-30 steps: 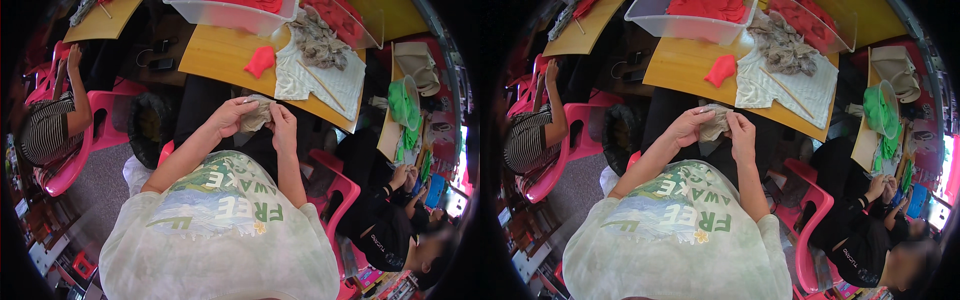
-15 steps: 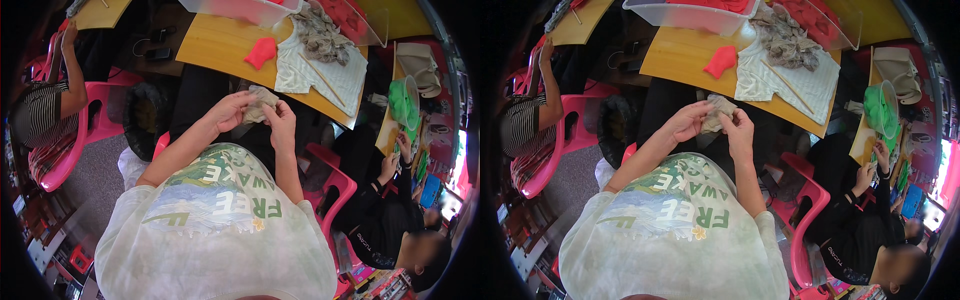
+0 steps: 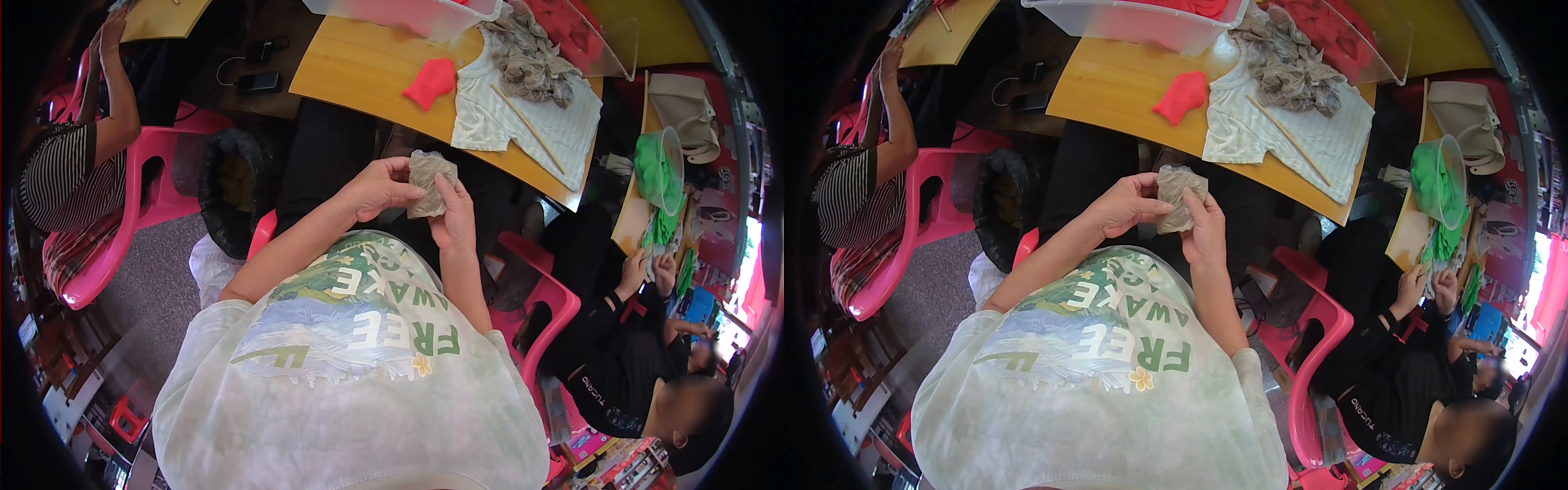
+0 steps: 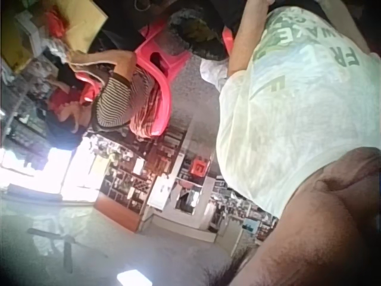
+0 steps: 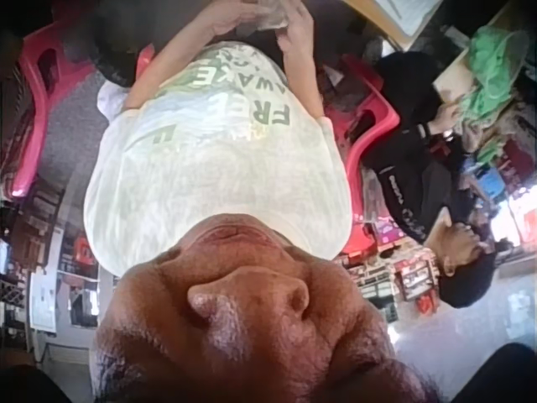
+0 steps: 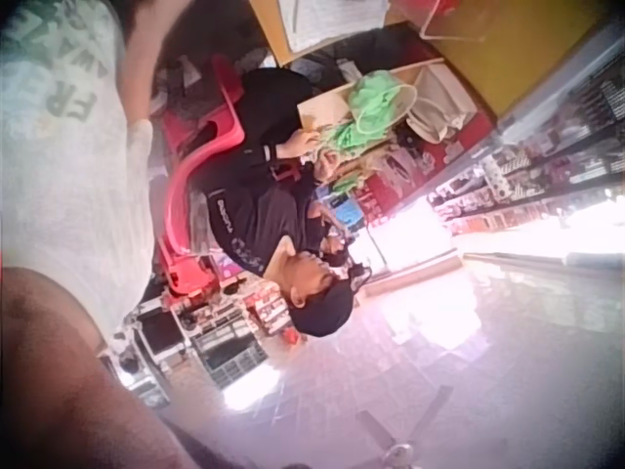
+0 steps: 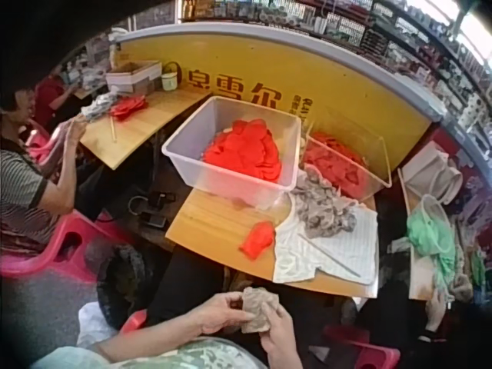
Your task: The person assembles small decorative items by wrapping red fabric around a beige filler and securing it with a wooden stick. They repeatedly pick up red fabric and filler, wrap the fabric around the filler, and insert the stick to form a finished unit, placing completed items on the table.
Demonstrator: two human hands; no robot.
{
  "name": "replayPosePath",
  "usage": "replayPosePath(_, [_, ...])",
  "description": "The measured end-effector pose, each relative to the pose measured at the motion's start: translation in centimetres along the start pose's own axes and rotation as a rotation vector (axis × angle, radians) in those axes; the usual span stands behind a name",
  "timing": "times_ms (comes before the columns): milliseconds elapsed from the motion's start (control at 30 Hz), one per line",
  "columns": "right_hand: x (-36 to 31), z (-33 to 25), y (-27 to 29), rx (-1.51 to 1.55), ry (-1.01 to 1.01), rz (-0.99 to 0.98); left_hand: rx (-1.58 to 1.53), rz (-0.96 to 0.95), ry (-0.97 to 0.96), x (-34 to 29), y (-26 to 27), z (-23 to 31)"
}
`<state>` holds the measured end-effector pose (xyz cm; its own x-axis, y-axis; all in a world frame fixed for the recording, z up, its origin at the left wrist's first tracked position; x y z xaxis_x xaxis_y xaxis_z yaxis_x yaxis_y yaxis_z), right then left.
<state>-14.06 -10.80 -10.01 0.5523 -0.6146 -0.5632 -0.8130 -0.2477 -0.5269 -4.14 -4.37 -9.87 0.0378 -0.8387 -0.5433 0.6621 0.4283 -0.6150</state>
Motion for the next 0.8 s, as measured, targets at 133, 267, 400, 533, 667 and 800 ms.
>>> replayPosePath(133, [-1.0,-2.1,-0.6,-0.530,0.398,0.017,0.104,-0.043,-0.023,-0.3,-0.4,0.0])
replayPosePath(267, [-2.8,-4.3,-2.3,-0.783,0.564,0.114,-0.040,-0.084,-0.007,0.0,-0.5,-0.4])
replayPosePath(400, [-1.9,-4.5,-1.0,-0.610,0.443,0.080,-0.115,-0.069,0.025,0.3,0.1,-0.7])
replayPosePath(533, [-0.7,-4.1,0.1,-0.537,0.394,0.029,-0.059,-0.066,0.012,0.5,0.1,-0.7])
replayPosePath(667, [-0.2,-2.3,-0.7,-0.079,0.080,-0.082,0.026,-0.079,0.018,0.5,0.0,-0.3])
replayPosePath(800, [-0.1,1.0,-0.1,-0.029,-0.124,-0.122,0.148,-0.092,0.063,0.4,-0.5,0.0])
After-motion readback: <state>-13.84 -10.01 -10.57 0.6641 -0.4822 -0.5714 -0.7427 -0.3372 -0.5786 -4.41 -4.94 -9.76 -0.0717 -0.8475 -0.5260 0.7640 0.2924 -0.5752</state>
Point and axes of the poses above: each hand's wrist, its own x-axis towards the middle knuckle, its own y-axis out of the back of the hand, z = x × y, the point moved 8 cm from there along x, towards the middle knuckle
